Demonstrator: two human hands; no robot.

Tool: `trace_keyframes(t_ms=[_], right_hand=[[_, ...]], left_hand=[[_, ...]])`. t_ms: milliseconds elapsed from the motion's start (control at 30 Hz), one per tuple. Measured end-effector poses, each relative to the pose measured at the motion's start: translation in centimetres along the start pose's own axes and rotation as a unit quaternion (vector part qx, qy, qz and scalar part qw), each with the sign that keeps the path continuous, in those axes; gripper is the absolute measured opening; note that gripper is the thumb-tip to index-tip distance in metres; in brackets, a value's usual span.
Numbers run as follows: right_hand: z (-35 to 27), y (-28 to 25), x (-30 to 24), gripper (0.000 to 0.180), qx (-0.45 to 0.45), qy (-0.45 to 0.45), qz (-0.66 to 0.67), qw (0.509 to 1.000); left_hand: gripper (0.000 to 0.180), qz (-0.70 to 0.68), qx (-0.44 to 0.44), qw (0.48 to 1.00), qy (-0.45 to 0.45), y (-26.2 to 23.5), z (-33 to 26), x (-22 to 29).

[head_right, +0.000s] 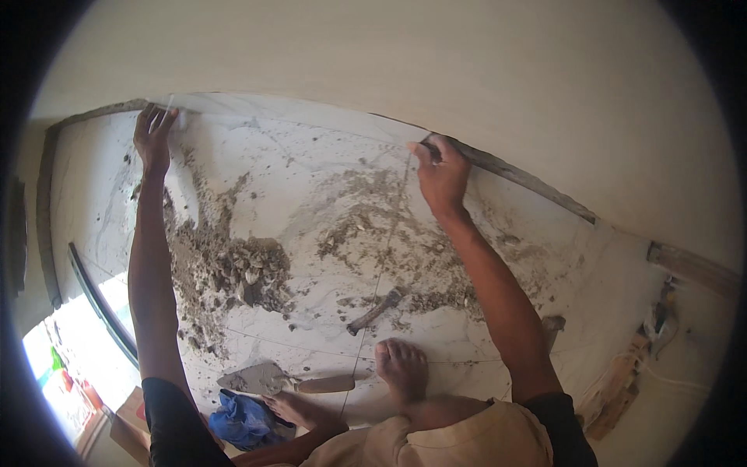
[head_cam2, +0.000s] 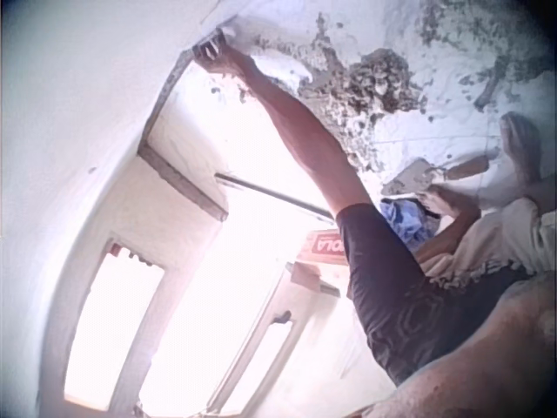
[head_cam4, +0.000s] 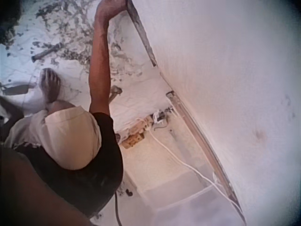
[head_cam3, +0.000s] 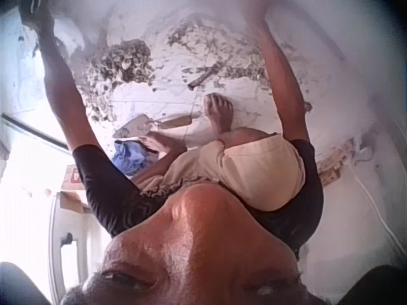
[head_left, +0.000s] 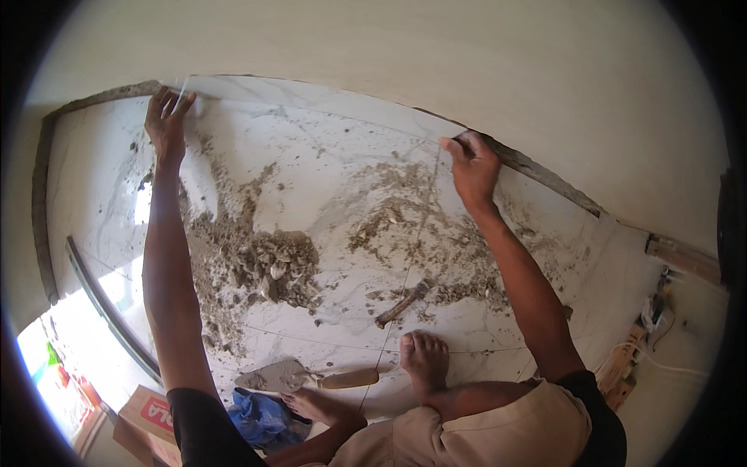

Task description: The person kneels on a tiled floor, uses a chisel to remove debris from the edge of a tile, and sweeps the area with a broom. They then pick up a bucket and trowel and walk outside.

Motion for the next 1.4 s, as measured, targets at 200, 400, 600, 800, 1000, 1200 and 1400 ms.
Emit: trace_keyframes(t_ms=[200,400,600,800,1000,1200,1400], right_hand=[[-0.5,0.2,0.3,0.015,0.016,-0.006,-0.066,0.998],[-0.8,0.3,-0.1,0.010,0.037,-0.020,-0.017,0.999],[-0.8,0.5,0.4,0.010,0.006,-0.038,-0.058,0.998],[-0.9,0.8,0.5,0.011,-0.002,-0.039,-0.070,0.997],[-0.9,0.8,0.5,0.013,0.004,-0.046,-0.095,0.994],[-1.3,1.1,-0.4,0.014,0.018,-0.056,-0.074,0.996],[-1.8,1.5,-1.7,0.016,0.026,-0.067,-0.112,0.991]], left_hand=[[0.067,0.113,0.054,0.991,0.041,0.2,-1.2,0.6],[0.077,0.098,0.045,0.994,0.027,0.6,-1.6,0.2],[0.078,0.057,0.049,0.997,-0.002,0.6,-2.0,0.8],[0.077,0.040,0.034,0.999,0.008,0.4,-2.3,1.3],[0.069,0.086,0.077,0.992,0.045,-0.3,-2.5,1.1],[0.068,-0.008,0.103,0.994,-0.016,-0.5,-1.8,-0.3],[0.074,-0.035,0.100,0.994,-0.009,-0.8,-1.9,-0.3]])
Point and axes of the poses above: each hand's wrist, its own z-axis towards the middle knuckle, its own y-axis out of the palm, x = y × z, the point moved 9 cm from there along z, towards the middle knuckle, and after that the axes turned 13 degrees about x, right-handed, at the moved point
